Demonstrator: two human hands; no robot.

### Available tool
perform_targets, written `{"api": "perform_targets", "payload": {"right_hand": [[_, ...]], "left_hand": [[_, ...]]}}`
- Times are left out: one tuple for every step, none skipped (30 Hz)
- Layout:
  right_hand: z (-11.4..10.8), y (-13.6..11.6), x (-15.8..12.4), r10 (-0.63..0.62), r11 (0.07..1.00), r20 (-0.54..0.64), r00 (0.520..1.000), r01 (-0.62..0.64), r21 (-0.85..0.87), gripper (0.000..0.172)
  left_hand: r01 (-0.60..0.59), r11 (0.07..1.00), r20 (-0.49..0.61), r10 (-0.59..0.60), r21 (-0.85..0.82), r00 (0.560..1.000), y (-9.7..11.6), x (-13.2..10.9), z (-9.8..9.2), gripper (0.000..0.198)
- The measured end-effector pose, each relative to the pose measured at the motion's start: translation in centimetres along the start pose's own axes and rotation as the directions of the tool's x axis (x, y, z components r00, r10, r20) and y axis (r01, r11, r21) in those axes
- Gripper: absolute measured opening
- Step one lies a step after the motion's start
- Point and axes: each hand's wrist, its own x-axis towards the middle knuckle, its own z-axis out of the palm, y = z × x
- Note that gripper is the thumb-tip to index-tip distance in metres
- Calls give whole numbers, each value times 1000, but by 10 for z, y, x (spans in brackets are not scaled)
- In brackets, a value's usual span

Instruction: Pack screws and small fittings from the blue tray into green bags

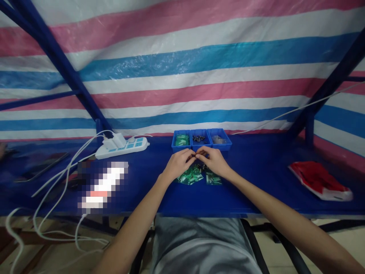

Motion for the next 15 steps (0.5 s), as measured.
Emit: {"api": "perform_targets", "payload": {"right_hand": [[-1,0,0,-6,1000,0,1000,6,-12,9],[-1,-1,0,-11,999,1,1000,11,-31,10],[-2,-2,0,-15,998,2,1000,15,-54,12],[-2,-3,0,-17,997,4,1000,18,-79,14],[-3,-3,0,-17,995,4,1000,17,-102,15],[-3,-4,0,-14,993,7,1000,15,-119,16],[-3,-4,0,-10,992,8,1000,11,-128,17],[-3,-4,0,-6,991,12,1000,8,-131,17],[-3,-3,0,-4,992,15,1000,6,-130,16],[-3,-2,1,-2,992,17,1000,4,-128,16],[-2,-1,1,-2,992,19,1000,4,-127,16],[-2,1,1,-2,992,21,1000,5,-128,15],[-2,2,1,-3,991,22,1000,6,-132,15],[-2,3,2,-3,990,22,1000,6,-140,15],[-2,4,2,-4,989,22,1000,8,-150,16]], "left_hand": [[0,1000,-2,0,2,1000,1,0,0,22],[0,1000,-3,0,6,1000,1,0,0,23],[-1,1000,-4,1,10,1000,2,0,-1,23],[-2,1000,-3,2,14,1000,3,0,-1,24],[-4,1000,-3,4,18,1000,3,0,-1,24],[-5,1000,-3,5,22,1000,3,0,-1,24],[-5,1000,-3,5,25,1000,3,0,-1,24],[-5,1000,-5,5,26,1000,3,0,-1,23],[-4,1000,-6,5,28,1000,3,0,0,23],[-5,1000,-7,5,29,1000,3,-1,0,23],[-5,1000,-9,5,29,1000,3,-1,0,23],[-6,1000,-12,6,27,1000,3,-1,1,23],[-6,1000,-15,6,24,1000,3,-1,1,24],[-7,1000,-18,7,19,1000,3,-1,1,24],[-7,1000,-20,8,14,1000,3,-1,1,25]]}}
